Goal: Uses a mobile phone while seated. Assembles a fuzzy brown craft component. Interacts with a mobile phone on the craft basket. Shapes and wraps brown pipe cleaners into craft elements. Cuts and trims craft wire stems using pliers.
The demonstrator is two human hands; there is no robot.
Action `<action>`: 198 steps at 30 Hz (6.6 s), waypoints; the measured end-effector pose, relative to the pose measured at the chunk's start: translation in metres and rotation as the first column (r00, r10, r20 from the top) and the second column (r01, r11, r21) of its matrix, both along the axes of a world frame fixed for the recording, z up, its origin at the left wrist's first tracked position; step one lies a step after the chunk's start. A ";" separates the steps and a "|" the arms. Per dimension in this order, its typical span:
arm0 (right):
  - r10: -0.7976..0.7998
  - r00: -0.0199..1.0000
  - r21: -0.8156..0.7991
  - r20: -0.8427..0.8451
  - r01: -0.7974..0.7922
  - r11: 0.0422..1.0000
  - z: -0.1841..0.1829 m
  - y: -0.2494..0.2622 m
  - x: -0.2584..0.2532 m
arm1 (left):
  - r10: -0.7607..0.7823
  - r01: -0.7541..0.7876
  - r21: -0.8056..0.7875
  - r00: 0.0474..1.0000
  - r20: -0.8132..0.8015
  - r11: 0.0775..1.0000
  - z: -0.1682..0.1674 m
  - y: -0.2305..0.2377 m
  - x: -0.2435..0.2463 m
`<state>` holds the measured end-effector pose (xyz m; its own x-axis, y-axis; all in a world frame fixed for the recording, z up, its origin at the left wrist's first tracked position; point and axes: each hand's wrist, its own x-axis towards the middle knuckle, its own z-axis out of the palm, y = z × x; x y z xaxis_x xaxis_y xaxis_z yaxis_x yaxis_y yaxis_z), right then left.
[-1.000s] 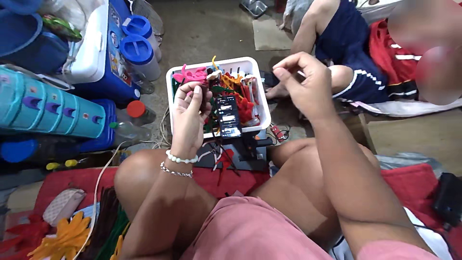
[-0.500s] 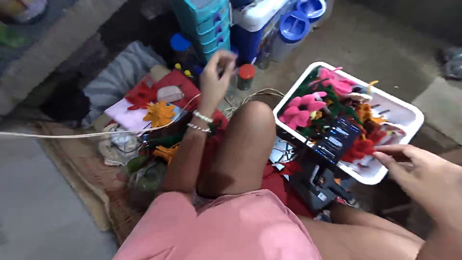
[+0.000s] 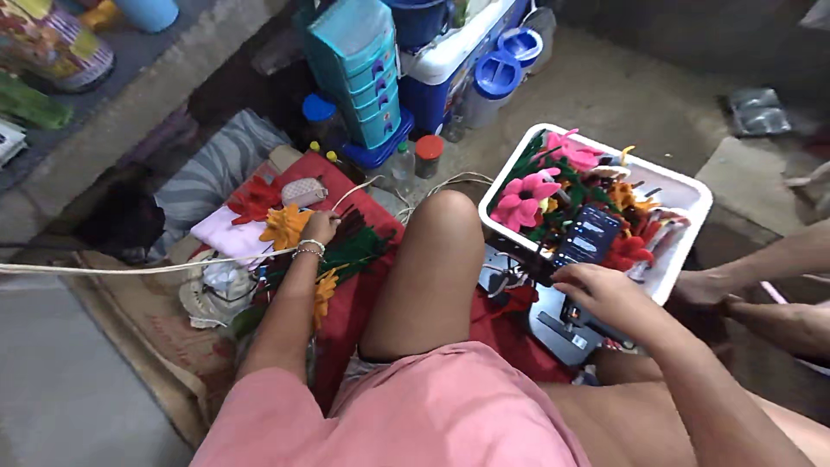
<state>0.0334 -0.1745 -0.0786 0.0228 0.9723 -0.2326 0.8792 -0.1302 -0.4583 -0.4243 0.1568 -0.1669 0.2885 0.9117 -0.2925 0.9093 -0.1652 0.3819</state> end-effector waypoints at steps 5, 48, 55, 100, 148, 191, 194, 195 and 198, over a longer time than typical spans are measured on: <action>0.029 1.000 -0.013 0.010 -0.029 1.000 -0.007 -0.017 -0.006 | -0.003 0.003 -0.042 1.000 -0.004 0.999 0.023 0.012 0.006; 0.000 1.000 0.163 -0.018 0.003 0.987 0.013 -0.033 -0.002 | -0.008 0.007 -0.044 1.000 -0.024 0.999 0.025 -0.025 0.096; -0.140 0.989 0.085 -0.047 0.143 0.986 -0.002 -0.039 0.006 | -0.139 0.133 -0.095 0.989 -0.060 0.987 -0.002 0.040 0.152; -0.375 0.927 0.169 -0.018 0.373 0.913 0.130 -0.071 0.090 | -0.792 0.712 0.435 0.610 0.004 0.551 0.224 -0.115 0.366; -0.499 0.866 -0.374 0.041 0.477 0.796 0.024 -0.062 0.122 | -0.847 0.661 0.535 0.353 0.398 0.527 0.189 -0.132 0.377; -0.350 0.926 -0.290 -0.145 0.298 0.909 -0.087 0.051 -0.056 | -0.930 0.713 0.606 0.190 0.315 0.352 0.162 -0.146 0.404; -0.300 0.945 -0.284 -0.129 0.254 0.924 -0.092 0.057 -0.057 | -0.924 0.691 0.626 0.181 0.336 0.362 0.162 -0.141 0.404; -0.265 0.958 -0.272 -0.113 0.227 0.935 -0.091 0.057 -0.057 | -0.922 0.686 0.626 0.184 0.342 0.369 0.161 -0.139 0.405; -0.173 0.983 -0.197 -0.065 0.157 0.968 -0.084 0.052 -0.055 | -0.919 0.684 0.622 0.210 0.334 0.382 0.161 -0.137 0.409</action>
<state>-0.0213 -0.1228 -0.1621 0.1529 0.8945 -0.4202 0.7992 -0.3620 -0.4799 -0.0155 0.0197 -0.0056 0.8883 0.0547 0.4559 -0.1889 -0.8615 0.4713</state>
